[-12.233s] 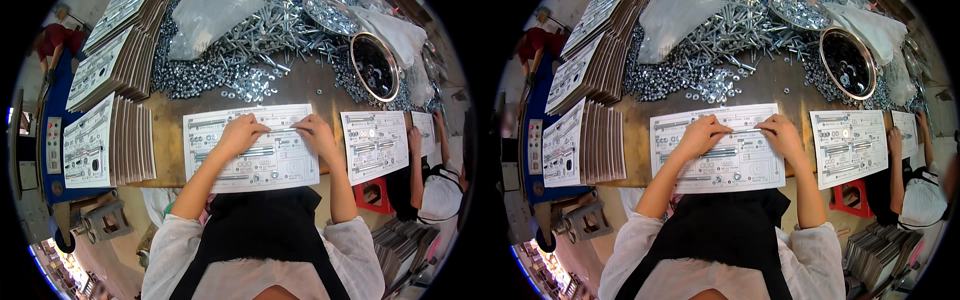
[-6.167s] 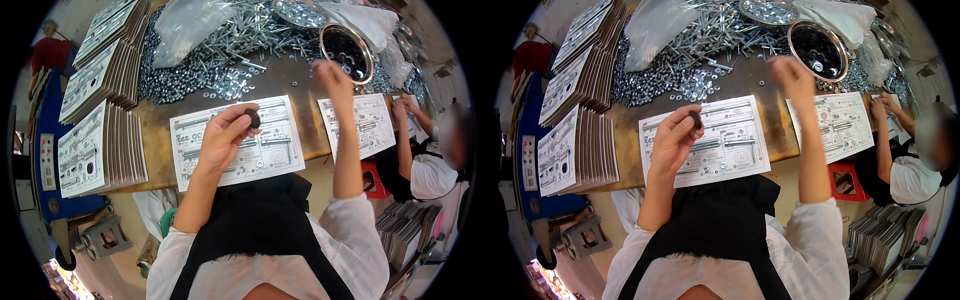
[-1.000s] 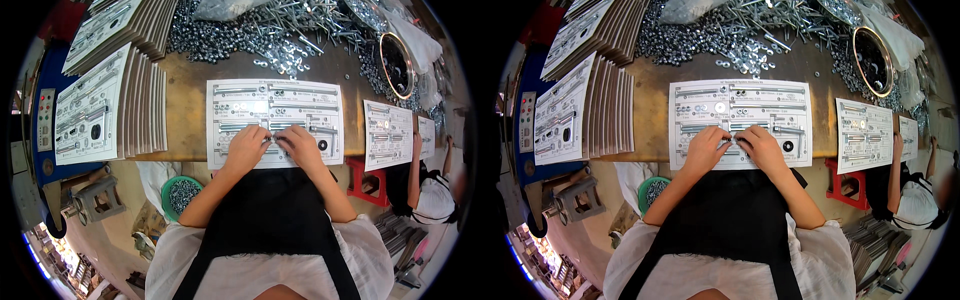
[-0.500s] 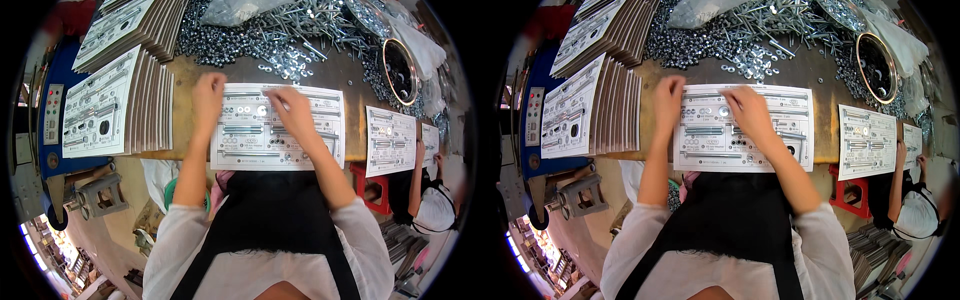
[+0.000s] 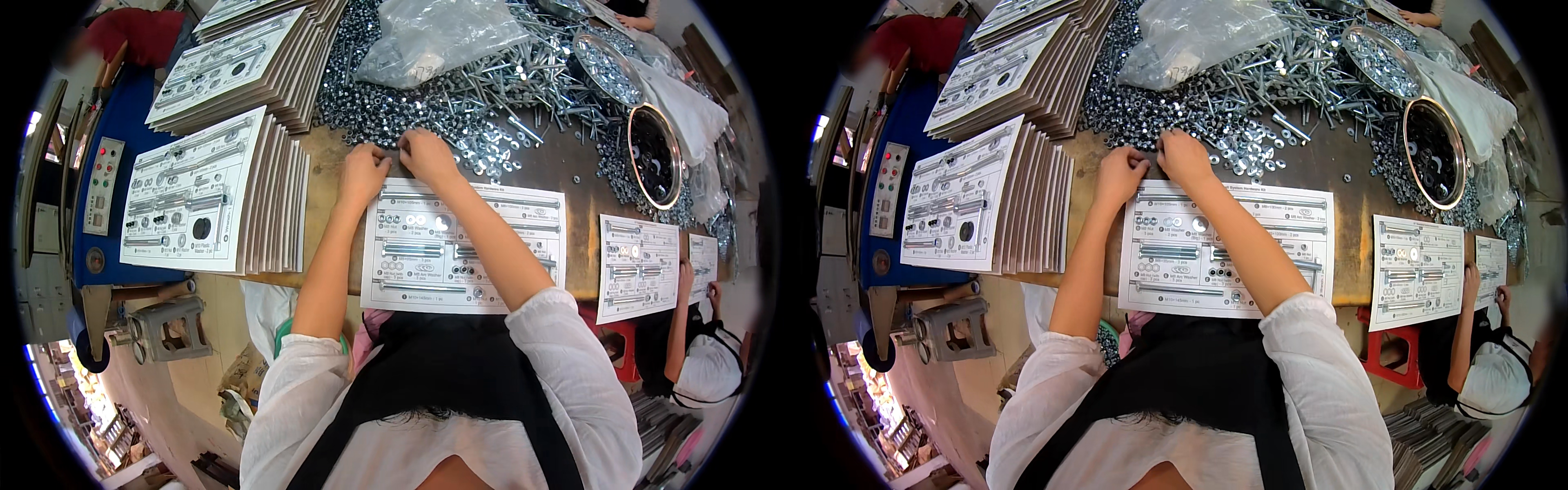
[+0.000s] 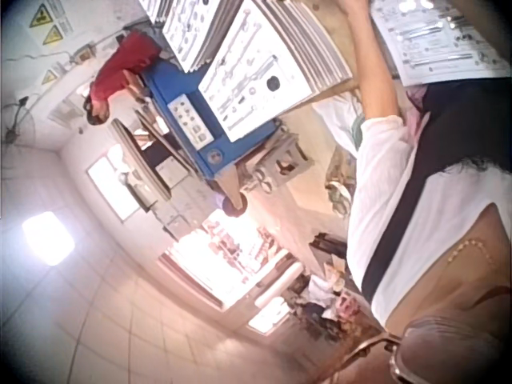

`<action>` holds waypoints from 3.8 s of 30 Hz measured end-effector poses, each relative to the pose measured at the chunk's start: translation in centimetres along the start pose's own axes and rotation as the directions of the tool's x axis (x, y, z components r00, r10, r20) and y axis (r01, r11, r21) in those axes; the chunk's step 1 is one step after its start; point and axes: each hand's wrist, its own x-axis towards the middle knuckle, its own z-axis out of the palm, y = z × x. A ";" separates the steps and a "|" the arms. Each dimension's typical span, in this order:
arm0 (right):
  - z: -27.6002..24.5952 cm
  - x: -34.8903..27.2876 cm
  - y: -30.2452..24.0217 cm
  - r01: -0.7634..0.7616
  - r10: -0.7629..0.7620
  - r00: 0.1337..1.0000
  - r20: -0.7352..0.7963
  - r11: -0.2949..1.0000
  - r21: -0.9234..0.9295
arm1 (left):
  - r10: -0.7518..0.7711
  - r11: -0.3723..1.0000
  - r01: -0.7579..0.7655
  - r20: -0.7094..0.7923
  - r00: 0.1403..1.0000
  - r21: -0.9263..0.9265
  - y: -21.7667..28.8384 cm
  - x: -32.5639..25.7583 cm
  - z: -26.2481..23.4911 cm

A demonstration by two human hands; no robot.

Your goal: The person picks bolts, nuts, and washers from a large pile and places them into designated slots on a printed cardboard template. They repeat this process, completing one template and moving it to a stack before starting on the next.

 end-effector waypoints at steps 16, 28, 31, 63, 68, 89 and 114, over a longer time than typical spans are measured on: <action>-1.9 -3.3 -4.4 0.031 -0.039 0.999 0.011 0.908 0.419 | -0.118 0.924 0.048 -0.163 0.980 -0.379 -4.3 0.2 -2.1; -2.1 -18.6 -8.5 0.044 -0.075 0.976 0.204 0.987 0.155 | -0.049 0.971 0.102 0.235 0.971 -0.218 1.8 -18.0 -5.1; -2.1 -18.8 -8.8 0.042 -0.072 0.979 0.189 0.986 0.160 | -0.026 0.973 0.076 0.222 0.975 -0.220 1.7 -18.2 -5.0; -18.8 -13.9 9.3 -0.325 0.537 0.819 -0.202 0.724 0.608 | 0.231 0.962 -0.206 0.139 0.963 -0.178 14.8 -2.9 8.1; -19.8 -16.7 10.8 -0.328 0.648 0.730 -0.220 0.613 0.719 | 0.551 0.831 -0.556 0.186 0.814 -0.028 20.4 -6.8 11.9; -17.1 -16.0 9.4 -0.251 0.350 0.890 -0.292 0.911 0.326 | 0.156 0.977 -0.173 0.131 0.979 0.127 15.2 -0.8 9.4; -15.1 -10.3 13.6 -0.436 0.503 0.862 -0.057 0.795 0.422 | 0.244 0.963 -0.265 0.259 0.934 0.047 17.0 2.1 13.1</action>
